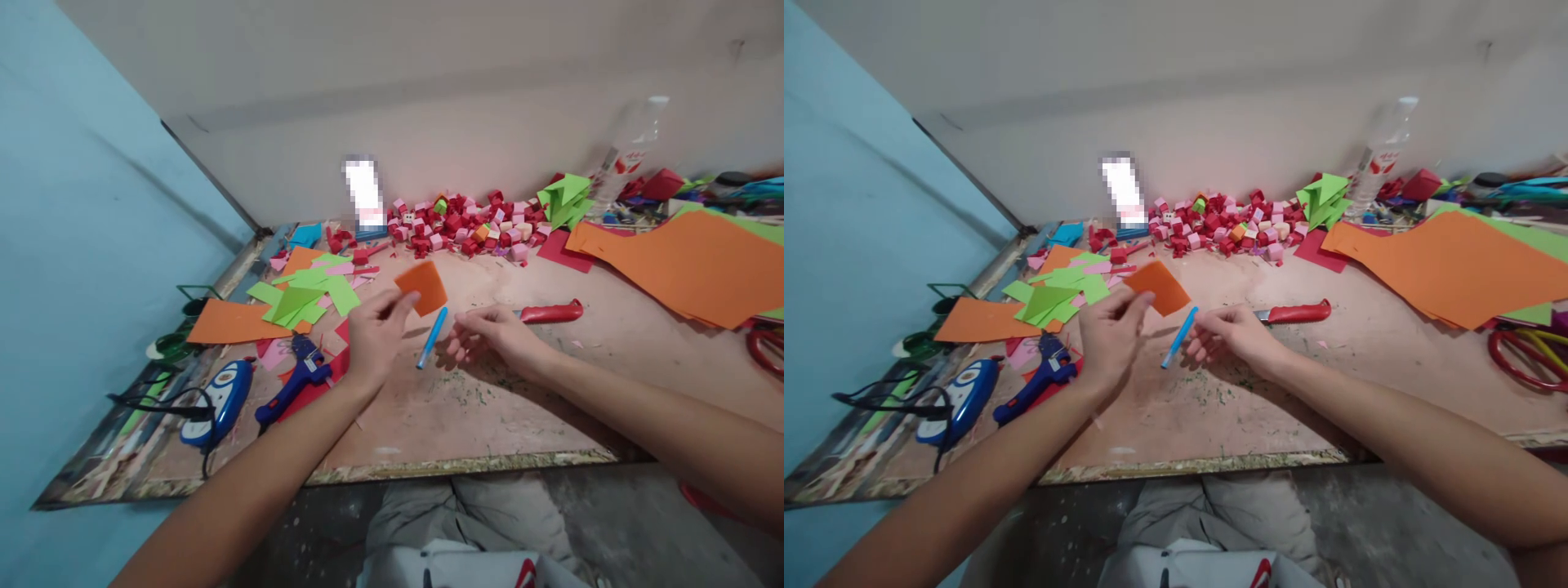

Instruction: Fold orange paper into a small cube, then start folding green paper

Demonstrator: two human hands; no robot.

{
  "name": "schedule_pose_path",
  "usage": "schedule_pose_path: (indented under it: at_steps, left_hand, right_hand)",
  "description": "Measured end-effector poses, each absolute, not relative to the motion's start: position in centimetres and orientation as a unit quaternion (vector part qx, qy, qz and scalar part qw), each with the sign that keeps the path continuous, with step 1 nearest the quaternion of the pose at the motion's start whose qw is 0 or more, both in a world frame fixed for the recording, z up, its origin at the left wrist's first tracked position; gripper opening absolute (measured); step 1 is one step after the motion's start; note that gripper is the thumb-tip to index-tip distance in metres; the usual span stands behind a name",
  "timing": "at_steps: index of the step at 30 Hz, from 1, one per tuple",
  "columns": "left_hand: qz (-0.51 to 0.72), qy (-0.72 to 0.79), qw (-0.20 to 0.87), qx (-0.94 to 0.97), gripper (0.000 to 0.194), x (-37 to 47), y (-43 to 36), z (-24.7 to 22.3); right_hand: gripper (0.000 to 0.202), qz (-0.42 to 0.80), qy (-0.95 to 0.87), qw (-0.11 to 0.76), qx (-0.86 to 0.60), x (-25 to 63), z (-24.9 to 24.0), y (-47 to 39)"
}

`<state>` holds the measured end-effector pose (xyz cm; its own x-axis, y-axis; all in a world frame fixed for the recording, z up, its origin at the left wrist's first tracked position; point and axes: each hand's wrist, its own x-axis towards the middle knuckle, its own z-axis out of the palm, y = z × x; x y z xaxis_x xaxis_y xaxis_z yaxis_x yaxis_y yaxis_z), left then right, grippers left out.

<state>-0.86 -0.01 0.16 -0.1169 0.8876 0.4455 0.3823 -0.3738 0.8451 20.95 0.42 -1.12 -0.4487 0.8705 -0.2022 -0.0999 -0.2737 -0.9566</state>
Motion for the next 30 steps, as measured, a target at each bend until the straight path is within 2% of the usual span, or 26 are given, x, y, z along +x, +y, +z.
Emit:
schedule_pose_path:
  at_steps: [3, 5, 9, 11, 13, 18, 20, 25, 30]
  left_hand:
    - [0.422, 0.41, 0.181, 0.788, 0.027, -1.1, -0.8, -0.3]
    - [0.361, 0.348, 0.111, 0.858, 0.029, -1.4, -0.9, -0.7]
    - [0.348, 0.295, -0.03, 0.889, 0.031, -1.7, -0.5, -1.3]
    - [0.361, 0.282, -0.037, 0.888, 0.03, -1.6, -0.3, -1.3]
    - [0.389, 0.306, 0.033, 0.868, 0.03, -1.1, -0.3, -1.3]
    - [0.473, 0.426, 0.398, 0.66, 0.022, 0.4, -0.6, -0.8]
    - [0.468, 0.418, 0.479, 0.614, 0.027, 0.7, -0.6, -0.7]
    - [0.464, 0.408, 0.479, 0.624, 0.029, 0.7, -0.3, -0.9]
    - [0.459, 0.42, 0.488, 0.613, 0.028, 0.7, -0.4, -1.0]
  right_hand:
    - [0.046, 0.738, -0.416, 0.376, -0.376, 21.2, -0.6, 0.8]
    - [0.039, 0.745, -0.384, 0.407, -0.364, 21.4, -0.4, 1.0]
    - [0.033, 0.717, -0.393, 0.441, -0.37, 21.5, -0.3, 0.9]
    - [0.028, 0.676, -0.437, 0.453, -0.383, 21.4, -0.4, 0.8]
    - [0.027, 0.636, -0.472, 0.462, -0.4, 21.4, -0.5, 0.8]
    - [0.029, 0.578, -0.541, 0.456, -0.406, 21.4, -0.6, 0.7]
    - [0.031, 0.577, -0.555, 0.443, -0.403, 21.2, -0.6, 0.5]
    - [0.033, 0.579, -0.579, 0.412, -0.401, 21.0, -0.6, 0.2]
    - [0.036, 0.557, -0.594, 0.427, -0.393, 21.0, -0.9, 0.2]
